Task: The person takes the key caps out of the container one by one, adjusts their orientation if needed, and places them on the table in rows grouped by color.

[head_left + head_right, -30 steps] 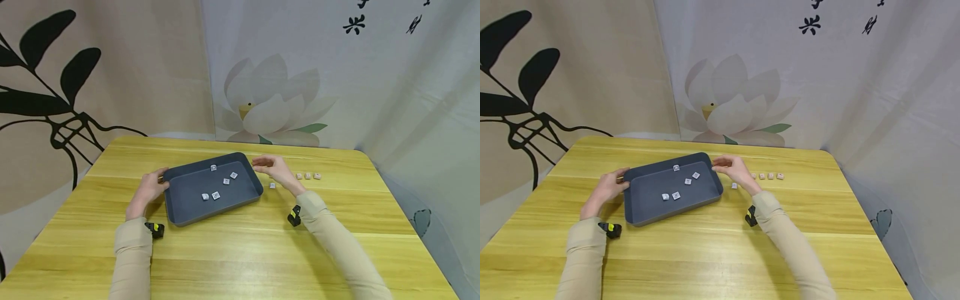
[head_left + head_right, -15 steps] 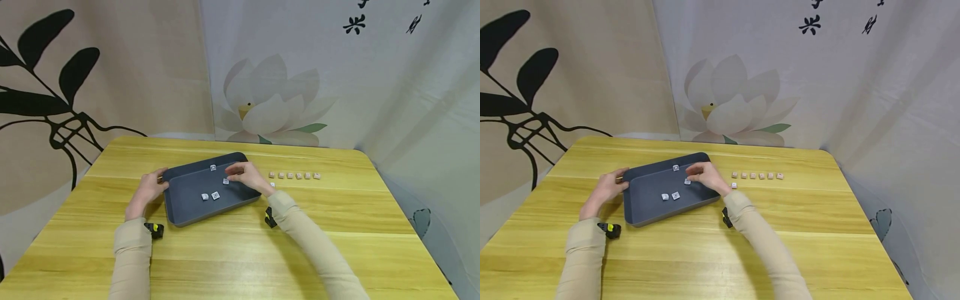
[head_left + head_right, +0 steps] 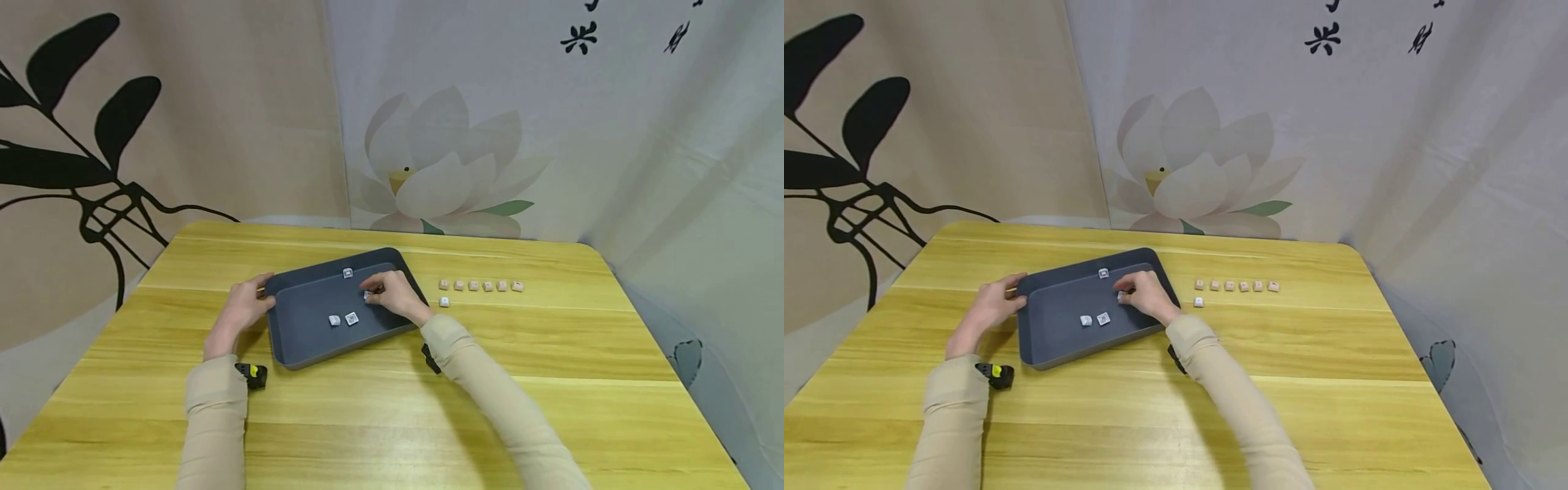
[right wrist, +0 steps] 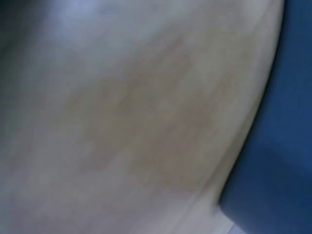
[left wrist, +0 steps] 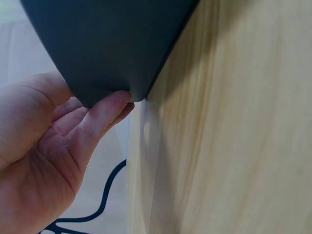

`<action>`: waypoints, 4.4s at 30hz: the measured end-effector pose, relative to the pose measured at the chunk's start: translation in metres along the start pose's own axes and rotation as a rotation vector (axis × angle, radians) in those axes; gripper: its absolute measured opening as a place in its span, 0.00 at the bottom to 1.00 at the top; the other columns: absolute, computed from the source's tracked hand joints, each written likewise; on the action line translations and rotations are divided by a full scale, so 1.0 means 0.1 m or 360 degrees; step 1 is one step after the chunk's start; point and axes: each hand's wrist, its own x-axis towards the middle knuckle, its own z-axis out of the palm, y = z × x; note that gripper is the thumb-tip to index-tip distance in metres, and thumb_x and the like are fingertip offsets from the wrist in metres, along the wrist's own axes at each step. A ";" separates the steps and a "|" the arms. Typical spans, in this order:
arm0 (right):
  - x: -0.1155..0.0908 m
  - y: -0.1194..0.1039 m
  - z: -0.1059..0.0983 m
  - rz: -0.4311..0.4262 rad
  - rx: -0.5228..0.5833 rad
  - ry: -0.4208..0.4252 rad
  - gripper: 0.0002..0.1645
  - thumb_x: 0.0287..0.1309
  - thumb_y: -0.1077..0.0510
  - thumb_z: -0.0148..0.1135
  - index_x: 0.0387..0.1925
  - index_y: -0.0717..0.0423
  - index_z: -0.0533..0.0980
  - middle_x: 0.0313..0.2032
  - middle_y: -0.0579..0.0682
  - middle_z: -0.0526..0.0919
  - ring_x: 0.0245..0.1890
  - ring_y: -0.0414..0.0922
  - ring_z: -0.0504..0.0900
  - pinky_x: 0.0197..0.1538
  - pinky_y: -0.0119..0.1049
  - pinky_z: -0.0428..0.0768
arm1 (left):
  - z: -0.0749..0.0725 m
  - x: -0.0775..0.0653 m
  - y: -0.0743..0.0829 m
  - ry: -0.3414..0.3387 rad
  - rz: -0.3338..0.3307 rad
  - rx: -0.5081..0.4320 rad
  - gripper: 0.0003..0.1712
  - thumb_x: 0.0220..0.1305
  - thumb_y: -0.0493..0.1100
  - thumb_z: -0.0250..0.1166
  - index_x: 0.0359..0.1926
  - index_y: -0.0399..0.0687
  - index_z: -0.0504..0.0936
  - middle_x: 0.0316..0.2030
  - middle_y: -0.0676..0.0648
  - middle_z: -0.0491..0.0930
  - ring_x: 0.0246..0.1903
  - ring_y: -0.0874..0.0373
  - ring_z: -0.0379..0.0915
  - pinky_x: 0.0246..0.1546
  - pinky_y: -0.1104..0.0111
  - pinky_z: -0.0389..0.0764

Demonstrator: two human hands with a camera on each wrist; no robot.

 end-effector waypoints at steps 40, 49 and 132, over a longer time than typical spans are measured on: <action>-0.43 0.33 -0.68 0.0166 0.0858 0.0023 0.23 0.59 0.61 0.57 0.56 0.62 0.71 0.57 0.58 0.75 0.54 0.49 0.77 0.58 0.43 0.75 | 0.00 0.00 0.00 0.0008 0.0023 0.0010 0.33 0.62 0.36 0.50 0.68 0.36 0.54 0.64 0.27 0.57 0.58 0.34 0.63 0.49 0.53 0.77; -0.66 0.54 -0.88 0.0183 0.0826 0.0094 0.23 0.58 0.59 0.58 0.55 0.63 0.72 0.56 0.61 0.74 0.51 0.45 0.79 0.57 0.41 0.76 | 0.01 -0.01 0.01 0.0006 0.0005 0.0011 0.34 0.62 0.36 0.51 0.68 0.37 0.54 0.64 0.27 0.57 0.59 0.34 0.62 0.51 0.53 0.76; -0.50 0.09 -0.53 0.0024 0.0654 0.0020 0.22 0.53 0.57 0.64 0.51 0.60 0.76 0.48 0.59 0.81 0.47 0.49 0.81 0.47 0.34 0.80 | 0.00 -0.01 0.00 0.0000 0.0031 -0.0031 0.33 0.62 0.35 0.50 0.68 0.35 0.54 0.63 0.26 0.58 0.58 0.33 0.62 0.50 0.53 0.77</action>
